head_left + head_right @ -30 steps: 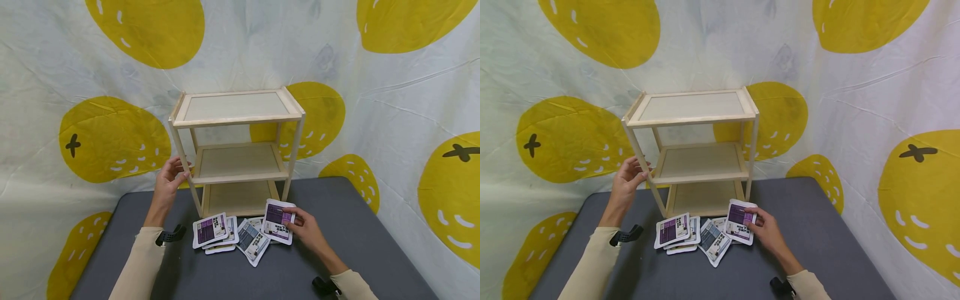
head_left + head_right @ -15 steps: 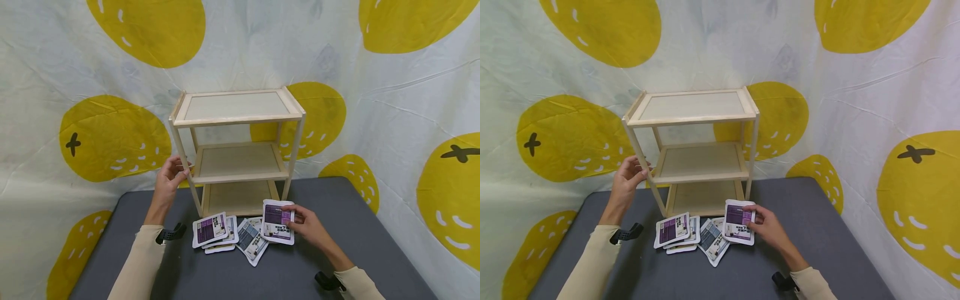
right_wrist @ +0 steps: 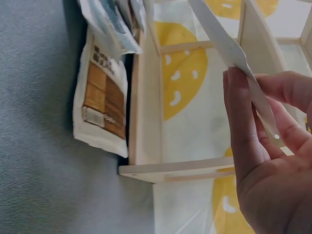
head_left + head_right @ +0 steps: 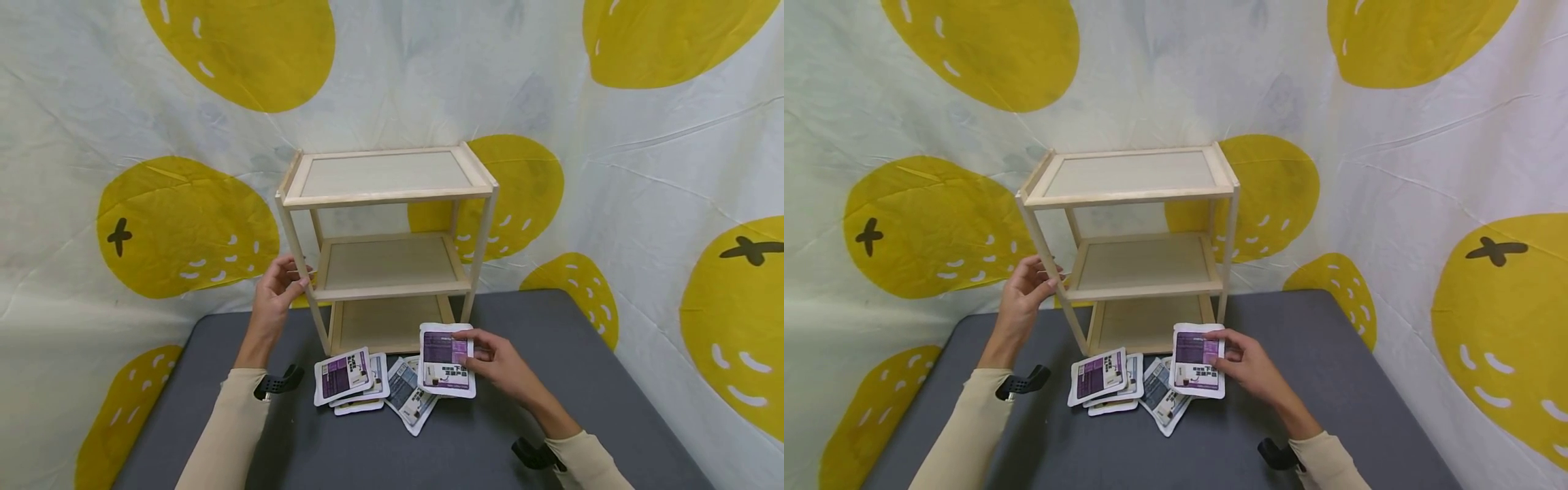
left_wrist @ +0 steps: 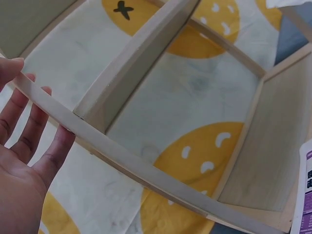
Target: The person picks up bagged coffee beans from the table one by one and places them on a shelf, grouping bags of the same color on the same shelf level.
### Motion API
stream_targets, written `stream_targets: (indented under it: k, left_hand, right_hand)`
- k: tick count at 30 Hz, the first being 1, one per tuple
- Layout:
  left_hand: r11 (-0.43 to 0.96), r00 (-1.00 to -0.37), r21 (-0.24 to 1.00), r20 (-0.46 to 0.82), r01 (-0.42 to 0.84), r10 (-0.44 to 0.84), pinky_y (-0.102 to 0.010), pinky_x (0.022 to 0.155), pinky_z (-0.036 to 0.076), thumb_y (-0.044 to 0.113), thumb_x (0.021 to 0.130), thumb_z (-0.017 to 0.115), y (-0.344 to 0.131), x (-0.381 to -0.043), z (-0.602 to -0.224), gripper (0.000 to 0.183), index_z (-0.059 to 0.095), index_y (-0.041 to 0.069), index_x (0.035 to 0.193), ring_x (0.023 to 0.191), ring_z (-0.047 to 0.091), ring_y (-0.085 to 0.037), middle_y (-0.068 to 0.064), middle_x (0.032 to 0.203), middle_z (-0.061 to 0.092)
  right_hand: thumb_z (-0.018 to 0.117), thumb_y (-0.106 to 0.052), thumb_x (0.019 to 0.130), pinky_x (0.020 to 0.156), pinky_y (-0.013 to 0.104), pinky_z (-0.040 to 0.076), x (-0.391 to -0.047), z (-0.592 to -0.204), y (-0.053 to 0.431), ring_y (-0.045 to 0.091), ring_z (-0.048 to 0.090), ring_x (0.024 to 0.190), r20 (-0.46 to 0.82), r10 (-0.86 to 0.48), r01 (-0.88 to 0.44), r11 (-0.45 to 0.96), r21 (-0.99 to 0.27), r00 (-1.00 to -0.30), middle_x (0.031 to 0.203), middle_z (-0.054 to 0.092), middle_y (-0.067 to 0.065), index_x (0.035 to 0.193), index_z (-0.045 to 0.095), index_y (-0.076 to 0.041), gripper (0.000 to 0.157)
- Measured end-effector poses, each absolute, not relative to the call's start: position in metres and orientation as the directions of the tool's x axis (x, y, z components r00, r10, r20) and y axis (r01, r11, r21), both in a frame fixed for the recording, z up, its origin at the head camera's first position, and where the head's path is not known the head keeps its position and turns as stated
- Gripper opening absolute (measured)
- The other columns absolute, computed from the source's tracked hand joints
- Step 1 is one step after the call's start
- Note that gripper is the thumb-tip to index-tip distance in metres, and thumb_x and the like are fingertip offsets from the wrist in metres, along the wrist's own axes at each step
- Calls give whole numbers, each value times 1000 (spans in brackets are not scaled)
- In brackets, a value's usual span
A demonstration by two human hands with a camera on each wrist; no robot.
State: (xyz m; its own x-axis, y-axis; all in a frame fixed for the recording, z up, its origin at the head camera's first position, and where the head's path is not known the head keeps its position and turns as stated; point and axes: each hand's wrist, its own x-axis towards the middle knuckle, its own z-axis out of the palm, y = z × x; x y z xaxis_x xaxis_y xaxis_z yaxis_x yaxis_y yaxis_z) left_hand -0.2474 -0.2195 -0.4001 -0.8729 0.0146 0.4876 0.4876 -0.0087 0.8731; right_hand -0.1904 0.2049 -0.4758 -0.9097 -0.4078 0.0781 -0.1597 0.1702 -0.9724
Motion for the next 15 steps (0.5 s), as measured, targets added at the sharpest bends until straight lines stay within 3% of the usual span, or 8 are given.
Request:
stream_targets:
  k: [8, 15]
  left_hand:
    - [-22, -869, 869, 495, 495, 14, -27, 85, 57, -2, 97, 63, -220, -248, -402, 45, 44, -12, 137, 103, 61, -21, -6, 114, 64]
    - [-17, -870, 870, 493, 493, 13, -26, 85, 57, 0, 98, 64, -220, -249, -402, 42, 49, -6, 136, 103, 61, -22, -4, 114, 65]
  right_hand:
    - [66, 0, 95, 78, 40, 62, -185, -459, 201, 20, 72, 102, 48, -462, -138, 164, -977, -886, 128, 61, 34, 139, 51, 5, 47]
    - [66, -2, 96, 79, 35, 61, -184, -443, 199, 22, 71, 104, 86, -502, -176, 135, -975, -861, 130, 60, 33, 140, 52, 4, 46]
